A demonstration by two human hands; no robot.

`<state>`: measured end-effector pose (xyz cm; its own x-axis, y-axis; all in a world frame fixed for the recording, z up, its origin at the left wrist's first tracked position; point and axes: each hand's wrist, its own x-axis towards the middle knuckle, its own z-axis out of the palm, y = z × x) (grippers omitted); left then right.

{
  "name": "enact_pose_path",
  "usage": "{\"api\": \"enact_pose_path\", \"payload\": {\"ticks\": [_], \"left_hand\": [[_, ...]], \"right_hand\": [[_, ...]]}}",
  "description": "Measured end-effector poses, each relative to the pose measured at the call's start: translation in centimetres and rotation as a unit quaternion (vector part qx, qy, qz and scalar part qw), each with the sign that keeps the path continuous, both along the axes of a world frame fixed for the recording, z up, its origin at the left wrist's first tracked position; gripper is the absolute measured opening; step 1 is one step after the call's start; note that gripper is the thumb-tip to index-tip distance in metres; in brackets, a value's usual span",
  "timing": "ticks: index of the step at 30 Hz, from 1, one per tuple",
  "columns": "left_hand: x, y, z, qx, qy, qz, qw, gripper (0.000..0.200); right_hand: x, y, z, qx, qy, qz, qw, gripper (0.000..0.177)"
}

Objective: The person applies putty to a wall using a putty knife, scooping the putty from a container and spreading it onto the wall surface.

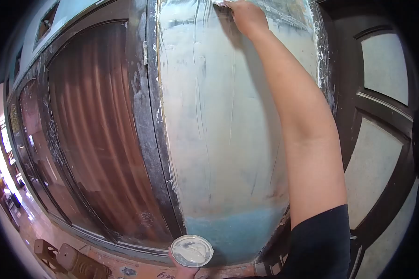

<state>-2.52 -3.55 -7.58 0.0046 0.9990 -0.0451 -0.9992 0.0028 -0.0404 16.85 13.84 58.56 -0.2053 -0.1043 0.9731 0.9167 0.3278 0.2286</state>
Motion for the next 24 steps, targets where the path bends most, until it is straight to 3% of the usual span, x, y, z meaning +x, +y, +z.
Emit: {"api": "enact_pose_path", "payload": {"ticks": [3, 5, 6, 24], "left_hand": [[0.1, 0.6, -0.1, 0.009, 0.041, -0.009, 0.999, 0.084], [0.2, 0.8, -0.4, 0.012, 0.07, -0.016, 0.997, 0.084], [0.3, 0.9, -0.4, 0.014, 0.085, -0.021, 0.996, 0.084], [8.0, -2.0, -0.7, -0.037, 0.178, -0.115, 0.977, 0.086]], "right_hand": [[0.4, 3.8, 0.9, -0.041, 0.038, 0.06, 0.997, 0.023], [0.6, 4.8, 0.2, -0.033, -0.036, -0.047, 0.998, 0.04], [0.8, 5.2, 0.0, -0.035, -0.037, -0.048, 0.998, 0.04], [1.0, 3.9, -15.9, -0.123, -0.14, -0.045, 0.981, 0.021]]}}
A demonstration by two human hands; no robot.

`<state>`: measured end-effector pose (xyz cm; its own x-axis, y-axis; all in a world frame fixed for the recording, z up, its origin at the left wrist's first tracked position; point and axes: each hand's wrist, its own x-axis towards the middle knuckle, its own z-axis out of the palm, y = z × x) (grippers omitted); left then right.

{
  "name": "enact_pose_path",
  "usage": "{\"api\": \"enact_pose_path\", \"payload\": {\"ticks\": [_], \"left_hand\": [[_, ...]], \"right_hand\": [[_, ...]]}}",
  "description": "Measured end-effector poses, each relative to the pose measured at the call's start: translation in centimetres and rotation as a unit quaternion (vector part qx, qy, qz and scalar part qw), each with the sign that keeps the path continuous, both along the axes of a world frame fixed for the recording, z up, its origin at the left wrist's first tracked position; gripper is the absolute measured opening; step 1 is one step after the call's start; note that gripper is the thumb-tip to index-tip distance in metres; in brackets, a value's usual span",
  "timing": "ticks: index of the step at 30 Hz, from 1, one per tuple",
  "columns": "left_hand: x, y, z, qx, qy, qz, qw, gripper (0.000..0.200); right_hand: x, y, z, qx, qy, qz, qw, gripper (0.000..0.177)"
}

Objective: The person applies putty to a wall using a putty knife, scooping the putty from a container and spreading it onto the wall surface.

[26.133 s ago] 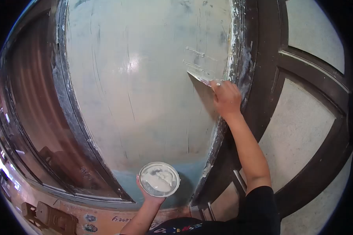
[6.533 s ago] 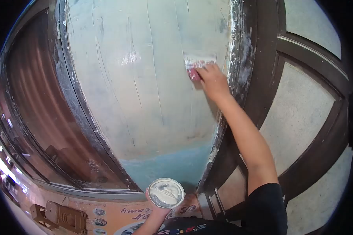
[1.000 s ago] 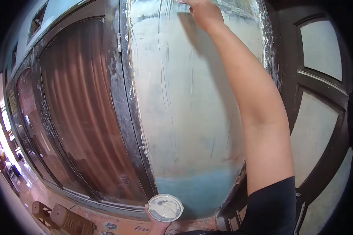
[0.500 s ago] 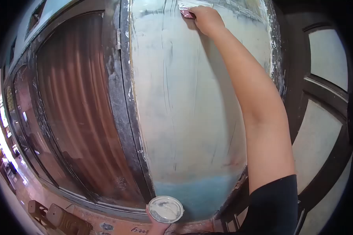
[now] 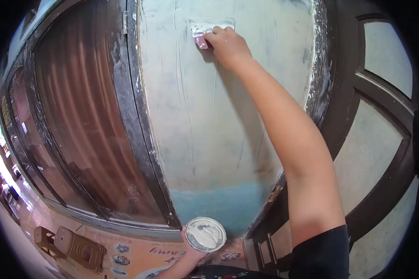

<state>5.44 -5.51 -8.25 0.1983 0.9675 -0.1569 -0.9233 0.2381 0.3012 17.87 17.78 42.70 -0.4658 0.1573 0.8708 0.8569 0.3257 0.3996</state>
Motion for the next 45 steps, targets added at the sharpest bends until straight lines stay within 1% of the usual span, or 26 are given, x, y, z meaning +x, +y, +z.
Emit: {"api": "enact_pose_path", "payload": {"ticks": [1, 4, 6, 8, 9, 10, 11, 14, 15, 16, 18, 21, 22, 24, 25, 28, 30, 32, 33, 34, 36, 37, 39, 42, 43, 45], "left_hand": [[0.2, -0.4, -0.7, 0.006, -0.042, -0.018, 0.999, 0.085], [1.1, -1.6, -2.1, 0.007, -0.037, -0.003, 0.999, 0.084], [1.2, -2.6, -2.1, -0.002, -0.034, 0.003, 0.999, 0.083], [1.1, -3.1, -2.2, 0.01, -0.09, -0.012, 0.996, 0.083], [1.3, -3.4, -1.8, 0.012, -0.068, 0.009, 0.998, 0.082], [1.1, -3.8, -1.7, 0.007, -0.068, 0.013, 0.998, 0.082], [0.8, -4.0, -1.7, 0.011, -0.071, 0.018, 0.997, 0.082], [0.2, -5.0, -1.0, 0.001, -0.064, 0.037, 0.997, 0.081], [-0.1, -5.1, -1.0, 0.019, -0.072, 0.035, 0.997, 0.081], [-0.4, -5.3, -0.9, 0.035, -0.079, 0.031, 0.996, 0.08], [-0.8, -6.0, -0.5, 0.032, -0.086, 0.043, 0.995, 0.08], [-1.4, -6.5, -0.4, 0.022, -0.071, 0.06, 0.995, 0.082], [-1.5, -6.6, -0.2, 0.02, -0.069, 0.06, 0.996, 0.082], [-1.9, -7.1, 0.1, 0.033, -0.022, 0.049, 0.998, 0.084], [-2.0, -7.1, -0.2, 0.032, -0.059, 0.044, 0.997, 0.083], [-2.6, -7.4, -0.5, 0.036, -0.065, 0.036, 0.997, 0.082], [-3.2, -7.6, -1.2, 0.029, -0.044, 0.038, 0.998, 0.082], [-3.7, -7.4, -1.9, 0.02, -0.059, 0.04, 0.997, 0.083], [-3.9, -7.5, -1.9, 0.022, -0.058, 0.038, 0.997, 0.083], [-4.0, -7.8, -1.4, 0.018, -0.053, 0.04, 0.998, 0.083], [-4.3, -7.9, -1.3, 0.016, -0.048, 0.042, 0.998, 0.083], [-4.5, -7.9, -1.8, 0.021, -0.058, 0.042, 0.997, 0.082], [-4.6, -8.2, -1.1, 0.026, -0.061, 0.058, 0.996, 0.081], [-5.2, -8.3, -1.2, 0.025, -0.044, 0.078, 0.996, 0.083], [-5.3, -8.3, -1.2, 0.037, -0.022, 0.081, 0.996, 0.086], [-5.5, -8.0, -1.9, 0.035, -0.045, 0.072, 0.996, 0.087]], "right_hand": [[0.0, -0.1, -1.1, -0.008, -0.002, 0.005, 1.0, 0.021], [-0.1, -0.6, -4.6, -0.038, -0.011, 0.006, 0.999, 0.022], [-0.3, -0.4, -7.5, -0.042, -0.003, 0.053, 0.998, 0.023], [-0.7, -0.2, -10.3, -0.055, -0.003, 0.052, 0.997, 0.022], [-0.8, -0.2, -12.0, -0.062, -0.006, 0.051, 0.997, 0.021], [-1.0, -0.3, -13.8, -0.069, -0.007, 0.05, 0.996, 0.02], [-1.3, -0.4, -15.7, -0.079, 0.019, 0.066, 0.995, 0.021], [-1.5, -0.5, -20.5, -0.097, 0.015, 0.083, 0.992, 0.023], [-1.6, -0.5, -21.9, -0.099, 0.016, 0.086, 0.991, 0.023], [-1.6, -0.4, -23.5, -0.111, 0.009, 0.072, 0.991, 0.024], [-1.5, -0.6, -26.6, -0.128, 0.002, 0.059, 0.99, 0.025], [-1.0, -1.0, -31.1, -0.128, 0.015, 0.06, 0.99, 0.027], [-0.8, -1.0, -32.9, -0.112, 0.014, 0.06, 0.992, 0.026], [-0.6, -0.9, -35.5, -0.1, 0.016, 0.057, 0.993, 0.025], [-0.5, -1.1, -36.9, -0.127, 0.016, 0.058, 0.99, 0.025], [-0.6, -1.4, -40.3, -0.169, 0.011, 0.047, 0.984, 0.025], [-0.7, -2.0, -43.0, -0.185, 0.007, 0.032, 0.982, 0.025], [-0.6, -2.2, -45.9, -0.196, 0.017, 0.054, 0.979, 0.026], [-0.5, -2.2, -47.5, -0.207, -0.008, 0.031, 0.978, 0.027], [-0.6, -2.6, -48.6, -0.204, -0.007, 0.03, 0.978, 0.027], [-0.6, -3.5, -50.6, -0.295, -0.037, -0.017, 0.955, 0.026], [-0.7, -3.7, -52.0, -0.294, -0.036, -0.016, 0.955, 0.026], [-0.5, -3.8, -54.4, -0.32, -0.042, -0.004, 0.947, 0.03], [-0.7, -4.5, -55.6, -0.335, -0.028, 0.005, 0.942, 0.033], [-0.5, -4.4, -55.8, -0.347, -0.029, 0.007, 0.937, 0.035], [-0.3, -4.7, -55.8, -0.349, -0.022, 0.02, 0.936, 0.033]]}}
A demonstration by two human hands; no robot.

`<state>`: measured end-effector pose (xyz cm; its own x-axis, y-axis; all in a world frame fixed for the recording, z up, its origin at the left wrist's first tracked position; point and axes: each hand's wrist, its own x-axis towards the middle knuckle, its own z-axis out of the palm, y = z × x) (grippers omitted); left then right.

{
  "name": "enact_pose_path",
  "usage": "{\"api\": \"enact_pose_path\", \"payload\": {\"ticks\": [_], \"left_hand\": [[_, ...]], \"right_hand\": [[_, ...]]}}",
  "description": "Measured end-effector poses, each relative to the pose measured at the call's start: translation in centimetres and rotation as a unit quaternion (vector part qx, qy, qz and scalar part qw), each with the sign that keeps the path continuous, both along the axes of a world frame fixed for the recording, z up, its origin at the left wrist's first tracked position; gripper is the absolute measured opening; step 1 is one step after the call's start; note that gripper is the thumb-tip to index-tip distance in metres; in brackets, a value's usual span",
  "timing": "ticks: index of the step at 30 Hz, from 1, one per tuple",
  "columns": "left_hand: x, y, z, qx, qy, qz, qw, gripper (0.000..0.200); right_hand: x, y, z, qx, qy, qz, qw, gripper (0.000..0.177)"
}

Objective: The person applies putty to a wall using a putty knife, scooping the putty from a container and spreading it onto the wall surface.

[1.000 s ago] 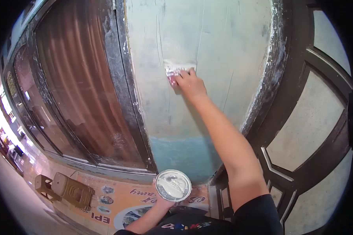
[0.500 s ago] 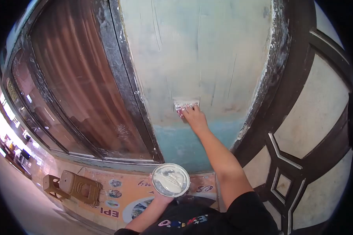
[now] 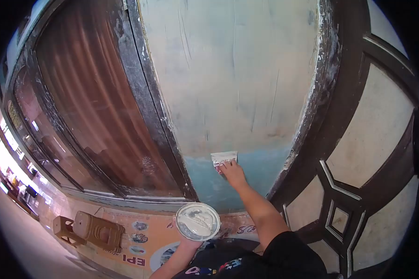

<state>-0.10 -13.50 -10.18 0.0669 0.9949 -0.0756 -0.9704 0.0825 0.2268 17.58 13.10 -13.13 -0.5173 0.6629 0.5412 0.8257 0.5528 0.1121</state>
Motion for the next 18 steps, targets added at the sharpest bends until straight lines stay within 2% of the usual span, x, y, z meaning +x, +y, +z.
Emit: {"api": "enact_pose_path", "payload": {"ticks": [3, 5, 8, 13, 15, 18], "left_hand": [[0.1, 0.5, 0.2, -0.003, -0.023, -0.016, 1.0, 0.087], [0.5, 0.8, 0.7, -0.023, 0.023, -0.01, 0.999, 0.085], [0.8, 1.7, 0.3, -0.026, 0.024, -0.022, 0.999, 0.082], [1.7, 3.2, 1.6, -0.04, 0.008, -0.053, 0.998, 0.079], [1.7, 3.9, 0.8, -0.021, 0.008, -0.056, 0.998, 0.079], [1.7, 4.4, 1.7, -0.017, 0.021, -0.071, 0.997, 0.081]], "right_hand": [[0.6, -0.5, 0.6, 0.012, 0.026, 0.028, 0.999, 0.031], [1.1, -0.9, 1.4, 0.025, 0.039, 0.045, 0.998, 0.03], [1.8, -2.3, 3.8, -0.018, 0.025, 0.069, 0.997, 0.035], [2.0, -0.8, 4.5, 0.034, 0.045, 0.076, 0.996, 0.03], [2.5, -0.8, 7.0, -0.025, 0.047, 0.074, 0.996, 0.028], [2.7, -0.5, 10.8, -0.012, 0.083, 0.122, 0.989, 0.027]]}}
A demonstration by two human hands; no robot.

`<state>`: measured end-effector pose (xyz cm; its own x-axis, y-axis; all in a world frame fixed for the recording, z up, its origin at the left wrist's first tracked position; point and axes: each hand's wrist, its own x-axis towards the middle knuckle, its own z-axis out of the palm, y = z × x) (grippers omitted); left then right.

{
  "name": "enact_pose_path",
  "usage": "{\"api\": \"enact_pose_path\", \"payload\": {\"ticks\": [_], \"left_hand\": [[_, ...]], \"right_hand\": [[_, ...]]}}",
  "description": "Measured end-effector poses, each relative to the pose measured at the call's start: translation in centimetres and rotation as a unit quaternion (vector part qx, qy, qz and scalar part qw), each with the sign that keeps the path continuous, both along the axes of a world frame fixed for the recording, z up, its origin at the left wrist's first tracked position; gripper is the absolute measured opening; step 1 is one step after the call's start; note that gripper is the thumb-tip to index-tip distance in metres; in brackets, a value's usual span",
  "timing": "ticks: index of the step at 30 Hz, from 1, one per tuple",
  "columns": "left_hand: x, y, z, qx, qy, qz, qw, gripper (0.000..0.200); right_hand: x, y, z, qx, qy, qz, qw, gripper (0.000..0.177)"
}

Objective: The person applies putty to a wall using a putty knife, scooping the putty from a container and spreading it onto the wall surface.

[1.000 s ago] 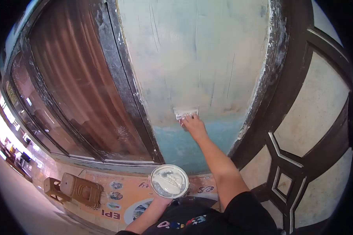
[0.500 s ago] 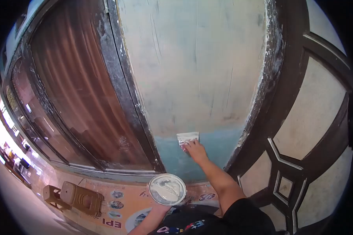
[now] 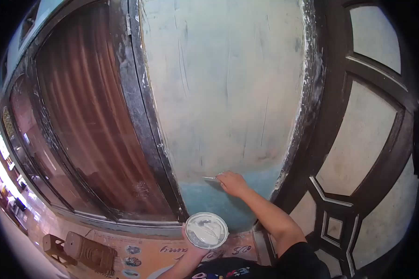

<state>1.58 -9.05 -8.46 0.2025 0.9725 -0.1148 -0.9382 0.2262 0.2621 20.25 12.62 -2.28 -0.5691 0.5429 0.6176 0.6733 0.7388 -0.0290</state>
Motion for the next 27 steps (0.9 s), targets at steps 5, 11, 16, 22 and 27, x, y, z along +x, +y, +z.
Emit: {"api": "enact_pose_path", "payload": {"ticks": [5, 11, 16, 22, 27], "left_hand": [[-0.6, 1.8, 0.3, 0.02, -0.029, 0.001, 0.999, 0.083], [-2.2, 3.6, 1.6, 0.059, -0.013, 0.034, 0.998, 0.082], [-5.3, 5.3, 0.3, 0.057, -0.061, 0.047, 0.995, 0.083], [-8.6, 5.0, 0.1, 0.068, -0.094, 0.098, 0.988, 0.084], [-10.3, 6.1, -1.1, 0.095, -0.147, 0.114, 0.978, 0.087]], "right_hand": [[-2.0, 0.4, 13.4, 0.061, 0.061, 0.03, 0.996, 0.026], [-5.2, -1.0, 33.8, 0.297, 0.077, 0.009, 0.952, 0.023], [-7.6, -0.7, 47.7, 0.459, 0.1, -0.045, 0.882, 0.025], [-9.0, -1.6, 59.9, 0.457, 0.123, -0.149, 0.868, 0.025], [-11.0, -0.8, 63.8, 0.448, 0.126, -0.217, 0.858, 0.025]]}}
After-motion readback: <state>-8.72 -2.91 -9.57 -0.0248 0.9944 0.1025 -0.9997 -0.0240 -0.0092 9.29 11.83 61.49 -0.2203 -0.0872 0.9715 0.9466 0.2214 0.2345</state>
